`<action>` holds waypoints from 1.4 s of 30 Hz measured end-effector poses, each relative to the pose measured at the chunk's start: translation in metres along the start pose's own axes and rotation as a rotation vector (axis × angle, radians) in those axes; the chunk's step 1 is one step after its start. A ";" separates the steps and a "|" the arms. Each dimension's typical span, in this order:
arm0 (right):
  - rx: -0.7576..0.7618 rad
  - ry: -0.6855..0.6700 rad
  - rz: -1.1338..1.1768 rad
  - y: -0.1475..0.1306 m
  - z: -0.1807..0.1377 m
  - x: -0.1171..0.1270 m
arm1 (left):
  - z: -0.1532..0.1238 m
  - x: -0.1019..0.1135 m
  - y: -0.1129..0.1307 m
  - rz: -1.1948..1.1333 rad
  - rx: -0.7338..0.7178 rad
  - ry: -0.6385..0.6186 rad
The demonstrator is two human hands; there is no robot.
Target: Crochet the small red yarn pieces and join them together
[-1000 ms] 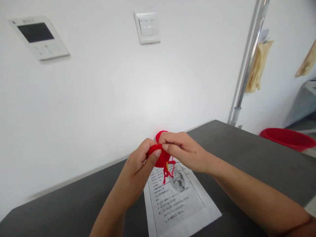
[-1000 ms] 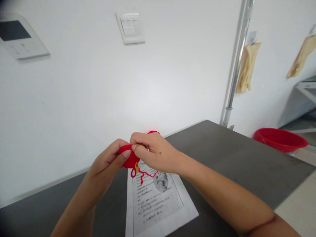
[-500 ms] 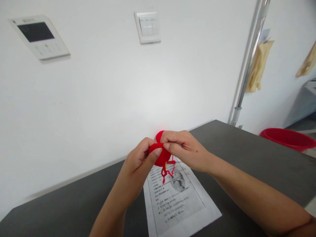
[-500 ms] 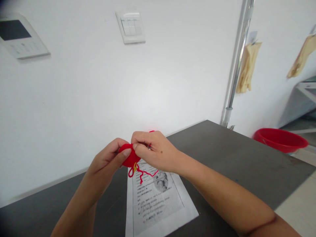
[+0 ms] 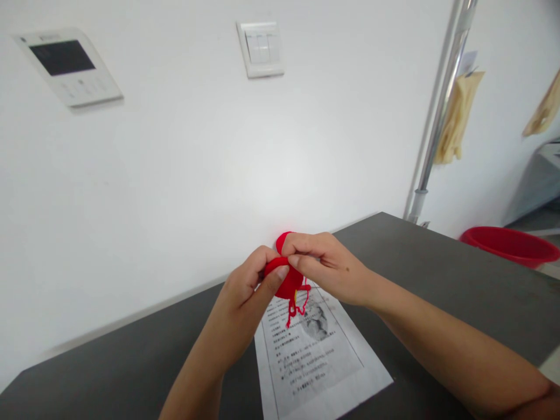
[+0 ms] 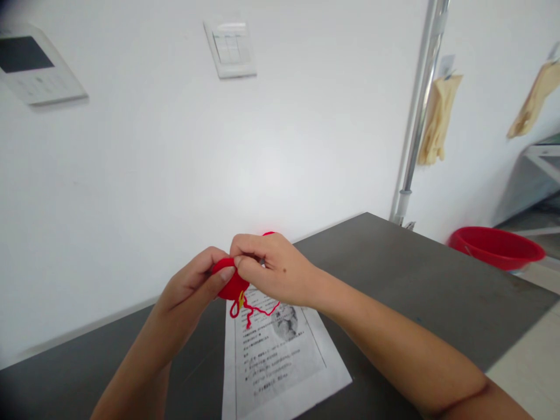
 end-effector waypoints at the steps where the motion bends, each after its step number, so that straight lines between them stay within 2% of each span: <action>1: -0.001 0.001 -0.001 0.000 0.000 0.000 | 0.000 0.000 0.000 0.000 -0.001 -0.002; 17: -0.008 -0.007 -0.025 0.001 0.000 0.000 | -0.002 0.000 0.003 0.024 0.003 -0.006; 26: -0.022 0.011 -0.003 -0.001 0.000 0.001 | 0.000 0.002 0.000 -0.004 -0.023 0.063; 42: -0.003 -0.017 0.014 0.001 0.000 -0.001 | -0.002 0.001 0.004 0.056 -0.034 0.020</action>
Point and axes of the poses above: each hand's wrist, its own z-axis towards the middle knuckle, its own x-axis out of the back of the hand, y = z × x, the point moved 3 cm from there along z, towards the middle knuckle, and after that the axes turned 9 degrees about -z, right-handed, at the moved point
